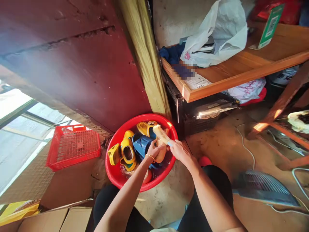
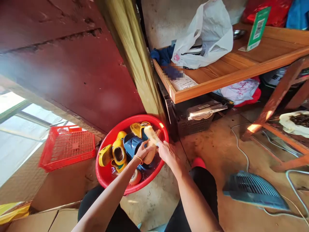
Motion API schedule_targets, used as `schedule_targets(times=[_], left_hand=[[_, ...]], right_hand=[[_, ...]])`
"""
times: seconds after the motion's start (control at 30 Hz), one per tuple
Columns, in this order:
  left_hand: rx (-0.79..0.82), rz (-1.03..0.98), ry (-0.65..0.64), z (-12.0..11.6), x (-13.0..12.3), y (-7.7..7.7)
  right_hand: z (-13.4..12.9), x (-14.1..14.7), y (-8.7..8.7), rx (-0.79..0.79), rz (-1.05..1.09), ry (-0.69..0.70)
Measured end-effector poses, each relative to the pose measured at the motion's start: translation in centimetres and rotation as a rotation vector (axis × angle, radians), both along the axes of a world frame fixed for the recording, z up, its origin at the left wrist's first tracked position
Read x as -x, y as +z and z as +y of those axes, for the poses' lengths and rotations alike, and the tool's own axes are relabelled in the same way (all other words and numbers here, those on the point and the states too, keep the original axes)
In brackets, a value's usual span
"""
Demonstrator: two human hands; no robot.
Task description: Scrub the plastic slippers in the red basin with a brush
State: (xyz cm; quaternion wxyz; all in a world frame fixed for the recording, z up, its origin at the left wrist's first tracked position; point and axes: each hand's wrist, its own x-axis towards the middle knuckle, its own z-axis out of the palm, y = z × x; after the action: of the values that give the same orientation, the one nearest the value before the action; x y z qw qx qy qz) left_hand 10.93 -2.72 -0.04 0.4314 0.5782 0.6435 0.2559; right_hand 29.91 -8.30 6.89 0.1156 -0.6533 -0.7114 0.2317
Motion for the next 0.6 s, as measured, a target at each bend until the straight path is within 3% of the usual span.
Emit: schedule_targets(times=[0.13, 0.23, 0.3, 0.4, 0.53, 0.6], left_hand=[[0.013, -0.075, 0.029, -1.1, 3.0, 3.4], [-0.166, 0.167, 0.065, -2.7, 5.6, 5.4], [-0.330, 0.377, 0.099, -4.1, 7.2, 5.9], [-0.457, 0.551, 0.119, -6.1, 9.0, 5.4], [-0.390, 0.569, 0.088, -7.2, 9.6, 3.6], [-0.378, 0.544, 0.105, -7.2, 9.2, 2.8]], right_hand=[[0.6, 0.5, -1.3, -0.108, 0.157, -0.011], [0.5, 1.9, -2.5, -0.209, 0.242, 0.060], [-0.2, 3.3, -3.3, -0.263, 0.260, 0.123], [-2.3, 5.7, -4.0, -0.282, 0.172, 0.172], [-5.1, 7.8, -4.2, -0.223, -0.014, 0.225], [-5.3, 8.3, -3.8, -0.201, -0.081, 0.195]])
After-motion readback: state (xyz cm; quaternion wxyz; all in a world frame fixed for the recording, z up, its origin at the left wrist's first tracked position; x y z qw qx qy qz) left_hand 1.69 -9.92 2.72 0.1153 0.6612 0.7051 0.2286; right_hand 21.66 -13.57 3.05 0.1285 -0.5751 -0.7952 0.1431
